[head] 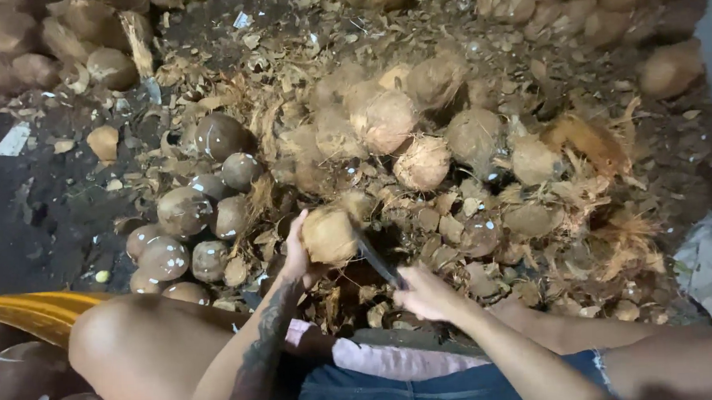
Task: Using a curved knife to shave off the remaining fibrous husk from coconut shells.
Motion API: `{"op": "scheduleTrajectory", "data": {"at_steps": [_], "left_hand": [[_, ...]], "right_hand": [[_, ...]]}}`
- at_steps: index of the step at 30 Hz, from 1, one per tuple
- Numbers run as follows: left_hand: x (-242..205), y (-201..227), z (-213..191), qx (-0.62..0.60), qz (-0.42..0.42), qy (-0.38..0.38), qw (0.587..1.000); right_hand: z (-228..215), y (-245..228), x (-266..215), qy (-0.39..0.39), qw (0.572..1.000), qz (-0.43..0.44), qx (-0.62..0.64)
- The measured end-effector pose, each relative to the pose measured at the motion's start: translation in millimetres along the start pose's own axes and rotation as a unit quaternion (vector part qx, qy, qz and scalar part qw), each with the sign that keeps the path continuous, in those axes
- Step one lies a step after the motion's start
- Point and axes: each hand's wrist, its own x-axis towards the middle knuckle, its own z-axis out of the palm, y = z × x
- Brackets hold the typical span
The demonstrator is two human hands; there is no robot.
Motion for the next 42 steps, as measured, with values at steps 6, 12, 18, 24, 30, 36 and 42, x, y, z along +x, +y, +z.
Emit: {"op": "scheduleTrajectory", "data": {"at_steps": [6, 12, 18, 24, 30, 36, 42], "left_hand": [[25.0, -16.9, -23.7, 0.028, -0.019, -0.022, 0.999], [25.4, -20.7, -10.6, 0.106, 0.011, 0.011, 0.994], [78.3, -37.2, -36.1, 0.415, 0.112, 0.193, 0.882], [60.1, -14.7, -16.1, 0.367, 0.109, 0.170, 0.908], [25.7, 0.6, -1.6, 0.355, 0.117, 0.242, 0.895], [0.8, 0.7, 33.9, 0.067, 0.067, 0.042, 0.995], [25.1, -14.0, 39.8, 0.119, 0.085, -0.110, 0.983]], "right_hand": [[-35.7, 4.0, 3.5, -0.171, 0.962, 0.193, 0.093], [-81.4, -20.9, 7.9, -0.181, 0.955, 0.231, -0.045], [-26.7, 52.0, -11.8, -0.033, 0.943, 0.306, 0.126], [-10.2, 91.1, -12.0, -0.002, 0.970, 0.226, 0.086], [19.1, 126.6, -12.1, 0.051, 0.973, 0.224, 0.037], [23.7, 131.2, -6.9, -0.148, 0.877, 0.390, -0.238], [-16.7, 38.1, 32.9, -0.050, 0.928, 0.332, -0.165]]}}
